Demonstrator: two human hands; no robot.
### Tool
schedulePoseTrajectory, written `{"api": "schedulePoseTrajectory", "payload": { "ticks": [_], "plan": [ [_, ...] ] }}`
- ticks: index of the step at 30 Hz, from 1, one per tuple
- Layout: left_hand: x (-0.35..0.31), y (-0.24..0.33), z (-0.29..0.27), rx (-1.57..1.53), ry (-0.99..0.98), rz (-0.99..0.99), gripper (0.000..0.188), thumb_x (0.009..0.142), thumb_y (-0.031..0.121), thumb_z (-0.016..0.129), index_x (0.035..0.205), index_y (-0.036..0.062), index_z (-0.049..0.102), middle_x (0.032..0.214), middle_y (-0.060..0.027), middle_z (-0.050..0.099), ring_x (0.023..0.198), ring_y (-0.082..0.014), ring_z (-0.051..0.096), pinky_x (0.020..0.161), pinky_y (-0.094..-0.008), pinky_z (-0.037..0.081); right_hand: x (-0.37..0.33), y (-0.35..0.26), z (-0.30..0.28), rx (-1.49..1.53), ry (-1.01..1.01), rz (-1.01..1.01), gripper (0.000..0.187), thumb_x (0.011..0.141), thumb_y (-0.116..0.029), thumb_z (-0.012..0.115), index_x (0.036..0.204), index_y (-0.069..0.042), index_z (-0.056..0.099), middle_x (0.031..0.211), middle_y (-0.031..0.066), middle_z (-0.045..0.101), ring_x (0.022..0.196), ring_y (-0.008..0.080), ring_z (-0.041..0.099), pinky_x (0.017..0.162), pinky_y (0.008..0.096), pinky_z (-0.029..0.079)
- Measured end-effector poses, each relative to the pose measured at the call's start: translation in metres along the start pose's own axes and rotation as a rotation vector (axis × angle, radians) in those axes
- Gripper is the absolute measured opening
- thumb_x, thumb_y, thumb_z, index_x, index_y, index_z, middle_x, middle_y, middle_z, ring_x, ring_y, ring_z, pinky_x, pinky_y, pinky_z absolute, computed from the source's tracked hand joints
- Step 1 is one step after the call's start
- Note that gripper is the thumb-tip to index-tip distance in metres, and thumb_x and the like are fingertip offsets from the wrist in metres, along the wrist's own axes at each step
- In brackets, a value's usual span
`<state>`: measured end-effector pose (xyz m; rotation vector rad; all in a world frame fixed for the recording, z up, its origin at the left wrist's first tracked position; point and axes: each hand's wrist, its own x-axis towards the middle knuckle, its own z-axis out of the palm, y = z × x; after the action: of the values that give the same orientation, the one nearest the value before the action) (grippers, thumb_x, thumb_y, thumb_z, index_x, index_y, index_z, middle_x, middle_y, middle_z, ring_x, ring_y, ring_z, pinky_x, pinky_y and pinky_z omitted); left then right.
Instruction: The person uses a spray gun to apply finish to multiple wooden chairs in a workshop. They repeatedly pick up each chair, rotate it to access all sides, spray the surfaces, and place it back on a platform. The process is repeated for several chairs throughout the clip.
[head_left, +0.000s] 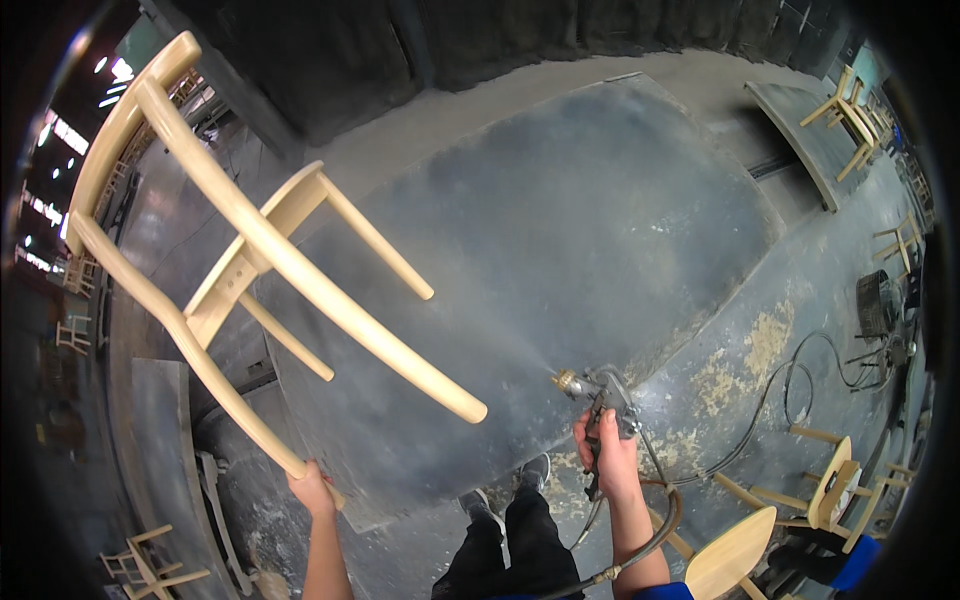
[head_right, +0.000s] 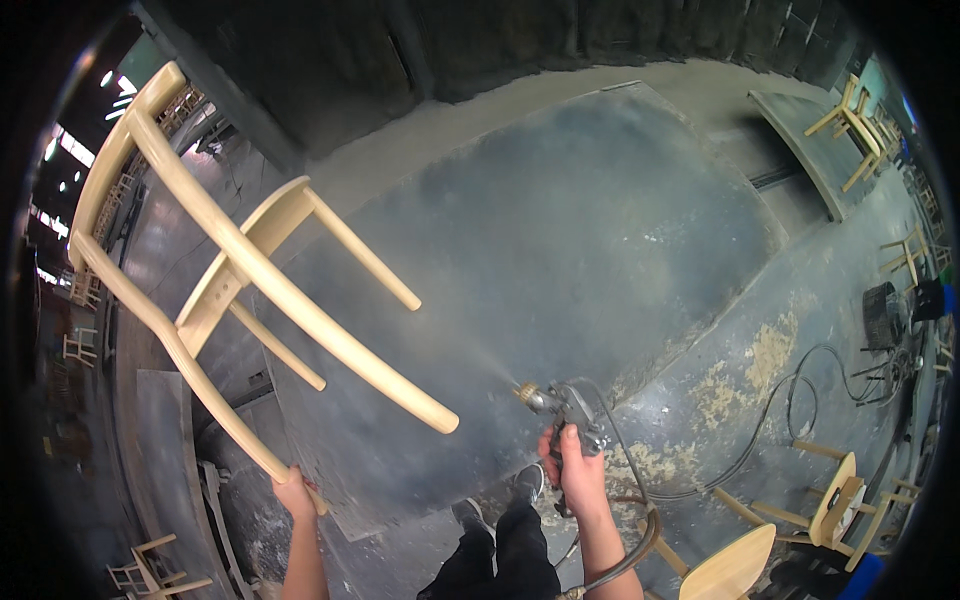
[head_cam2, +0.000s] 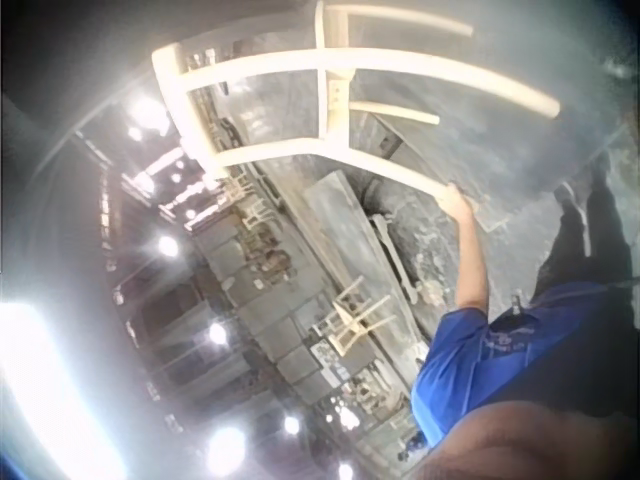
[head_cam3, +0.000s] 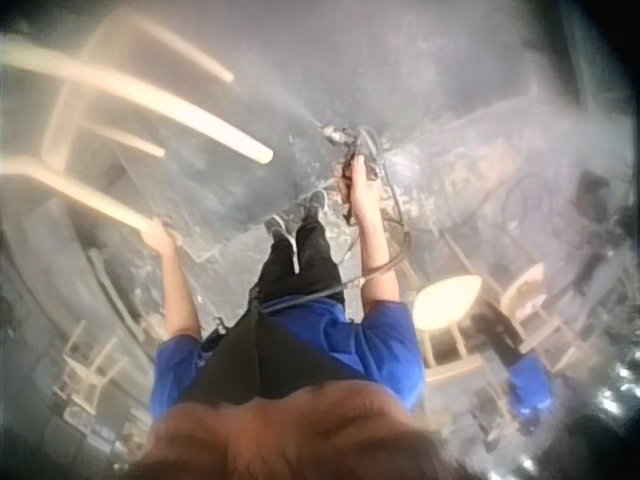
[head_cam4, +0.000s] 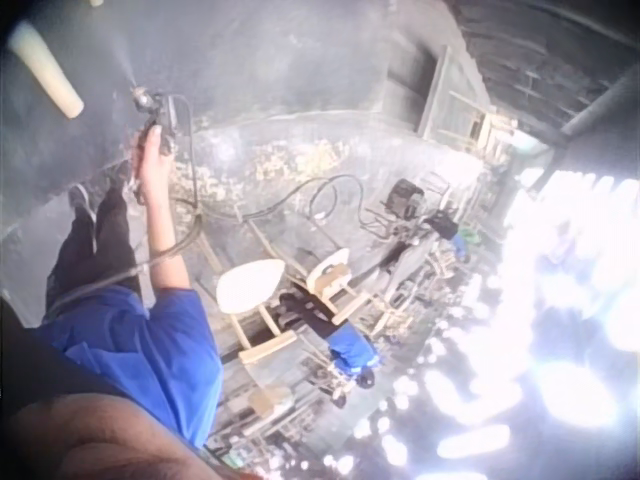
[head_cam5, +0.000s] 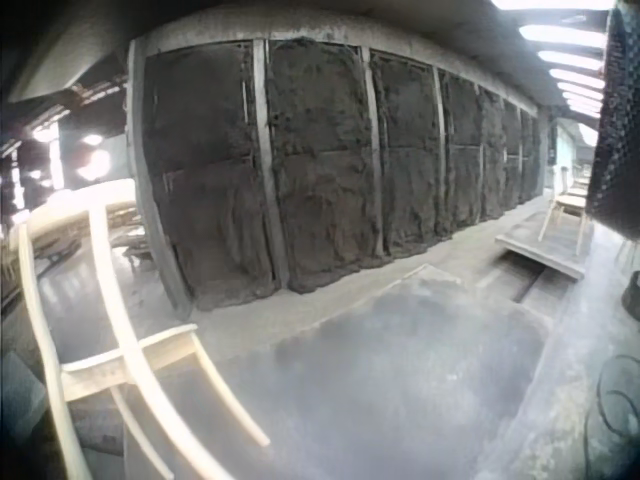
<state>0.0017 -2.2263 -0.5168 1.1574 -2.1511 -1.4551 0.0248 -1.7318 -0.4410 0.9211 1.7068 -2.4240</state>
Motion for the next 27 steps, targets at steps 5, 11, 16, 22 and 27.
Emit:
{"api": "schedulePoseTrajectory", "payload": {
  "ticks": [5,11,16,22,27],
  "plan": [
    [0.003,0.010,0.000,-0.022,0.000,0.079,0.027,0.089,0.006,0.064,0.110,-0.0004,0.048,0.076,-0.0070,0.054,0.050,-0.0161,0.053,0.044,-0.0321,0.046,-0.033,0.061,-0.024,0.025,0.148,0.107,0.042,0.109,-0.044,0.047,0.102,-0.005,0.059,0.077,0.0057,0.063,0.046,0.0097,0.046,0.040,0.0254,0.035],
    [0.019,0.038,0.000,0.008,-0.006,0.088,0.029,0.086,0.006,0.065,0.108,0.0016,0.048,0.075,-0.0068,0.053,0.046,-0.0158,0.051,0.041,-0.0317,0.044,-0.075,0.120,0.013,0.011,0.273,0.102,0.037,0.110,-0.038,0.046,0.098,-0.005,0.059,0.078,0.0051,0.061,0.045,0.0079,0.046,0.037,0.0233,0.032],
    [0.038,0.061,-0.001,0.078,-0.039,0.155,0.025,0.082,0.008,0.062,0.101,0.0034,0.046,0.075,-0.0063,0.052,0.048,-0.0158,0.051,0.041,-0.0318,0.044,-0.087,0.136,0.072,0.019,0.185,0.077,0.030,0.109,-0.033,0.052,0.103,-0.005,0.061,0.080,0.0025,0.064,0.053,0.0050,0.048,0.043,0.0216,0.036],
    [0.055,0.079,-0.005,0.061,-0.092,0.196,0.023,0.082,0.008,0.060,0.098,0.0050,0.044,0.072,-0.0059,0.051,0.046,-0.0150,0.050,0.041,-0.0320,0.044,-0.081,0.159,0.134,0.034,0.007,-0.229,0.019,0.103,-0.022,0.062,0.107,-0.004,0.063,0.085,-0.0001,0.066,0.062,0.0028,0.051,0.053,0.0207,0.039],
    [0.068,0.091,-0.002,0.053,-0.118,0.218,0.024,0.082,0.009,0.060,0.101,0.0040,0.045,0.069,-0.0060,0.052,0.045,-0.0155,0.052,0.041,-0.0329,0.044,-0.104,0.170,0.135,-0.031,0.195,-0.136,0.020,0.106,-0.023,0.057,0.101,-0.004,0.062,0.081,-0.0007,0.063,0.057,0.0034,0.048,0.050,0.0219,0.037]
  ]
}}
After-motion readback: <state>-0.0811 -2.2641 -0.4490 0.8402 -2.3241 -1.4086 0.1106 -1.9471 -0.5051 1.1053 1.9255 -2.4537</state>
